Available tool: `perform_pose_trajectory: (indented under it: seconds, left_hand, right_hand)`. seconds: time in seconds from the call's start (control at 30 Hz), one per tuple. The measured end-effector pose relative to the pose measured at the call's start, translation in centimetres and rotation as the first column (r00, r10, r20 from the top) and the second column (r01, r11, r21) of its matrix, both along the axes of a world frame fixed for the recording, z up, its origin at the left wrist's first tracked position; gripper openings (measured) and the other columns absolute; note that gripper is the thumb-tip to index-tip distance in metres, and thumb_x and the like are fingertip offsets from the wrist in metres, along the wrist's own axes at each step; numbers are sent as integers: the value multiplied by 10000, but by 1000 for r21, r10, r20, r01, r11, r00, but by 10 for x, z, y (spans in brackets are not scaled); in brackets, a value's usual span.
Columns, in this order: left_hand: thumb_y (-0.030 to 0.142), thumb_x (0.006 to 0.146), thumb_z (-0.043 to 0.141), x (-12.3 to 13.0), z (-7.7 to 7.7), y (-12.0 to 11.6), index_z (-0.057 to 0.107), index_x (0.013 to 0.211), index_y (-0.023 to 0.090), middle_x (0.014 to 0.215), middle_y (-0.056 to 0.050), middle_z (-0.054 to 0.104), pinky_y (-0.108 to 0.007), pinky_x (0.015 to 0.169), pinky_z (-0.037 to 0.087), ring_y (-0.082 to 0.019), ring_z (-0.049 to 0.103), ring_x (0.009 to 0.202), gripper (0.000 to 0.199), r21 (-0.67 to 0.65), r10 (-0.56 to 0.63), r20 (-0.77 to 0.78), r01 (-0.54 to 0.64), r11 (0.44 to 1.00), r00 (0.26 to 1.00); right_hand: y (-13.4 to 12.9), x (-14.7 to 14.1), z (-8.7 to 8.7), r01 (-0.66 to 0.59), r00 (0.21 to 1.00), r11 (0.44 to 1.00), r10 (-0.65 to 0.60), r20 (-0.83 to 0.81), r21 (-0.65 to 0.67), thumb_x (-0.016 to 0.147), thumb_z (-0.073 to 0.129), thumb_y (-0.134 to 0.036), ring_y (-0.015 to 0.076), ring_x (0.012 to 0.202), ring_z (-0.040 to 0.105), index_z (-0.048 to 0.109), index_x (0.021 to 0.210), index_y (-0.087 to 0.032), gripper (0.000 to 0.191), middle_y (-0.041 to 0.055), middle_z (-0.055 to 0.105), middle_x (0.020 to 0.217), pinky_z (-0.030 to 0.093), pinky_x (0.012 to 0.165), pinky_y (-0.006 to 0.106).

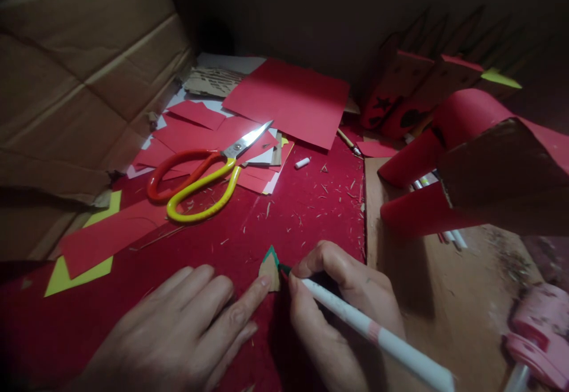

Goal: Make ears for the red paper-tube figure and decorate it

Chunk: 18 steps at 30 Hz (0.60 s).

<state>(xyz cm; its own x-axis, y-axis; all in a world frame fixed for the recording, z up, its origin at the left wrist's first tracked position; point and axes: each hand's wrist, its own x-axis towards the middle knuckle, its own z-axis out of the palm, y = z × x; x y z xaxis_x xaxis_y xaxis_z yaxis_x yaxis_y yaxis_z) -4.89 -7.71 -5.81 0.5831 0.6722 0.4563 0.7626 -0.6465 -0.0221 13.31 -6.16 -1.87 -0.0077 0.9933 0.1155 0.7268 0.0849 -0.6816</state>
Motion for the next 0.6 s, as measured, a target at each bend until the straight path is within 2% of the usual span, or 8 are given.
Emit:
perform_pose_trajectory:
  seconds: [0.2, 0.47, 0.6]
  left_hand:
    - [183, 926, 360, 1, -1, 0, 600, 1140, 171, 737, -28, 602, -339, 603, 372, -178, 537, 656, 322, 18, 14, 11, -14, 1000, 1000]
    - [229, 953, 296, -2, 0, -1, 598, 1148, 144, 722, -33, 598, -348, 611, 389, -181, 533, 631, 369, 8, -14, 19, 14, 1000, 1000]
    - [192, 923, 374, 0, 0, 1, 601, 1145, 160, 740, -29, 606, -347, 627, 391, -183, 541, 654, 319, 13, 1, 23, -1, 1000, 1000]
  right_hand:
    - [0, 1, 5, -42, 999, 999, 42, 5, -22, 737, 528, -160, 105, 390, 517, 530, 571, -229, 179, -42, 562, 474, 405, 381, 181]
    - [-1, 5, -1, -37, 999, 999, 36, 10, 8, 766, 540, -198, 126, 450, 567, 554, 610, -227, 160, -17, 614, 535, 415, 395, 191]
    - [-2, 5, 2, -56, 998, 998, 56, 1, -14, 742, 528, -161, 114, 414, 539, 544, 581, -226, 174, -34, 587, 496, 412, 397, 190]
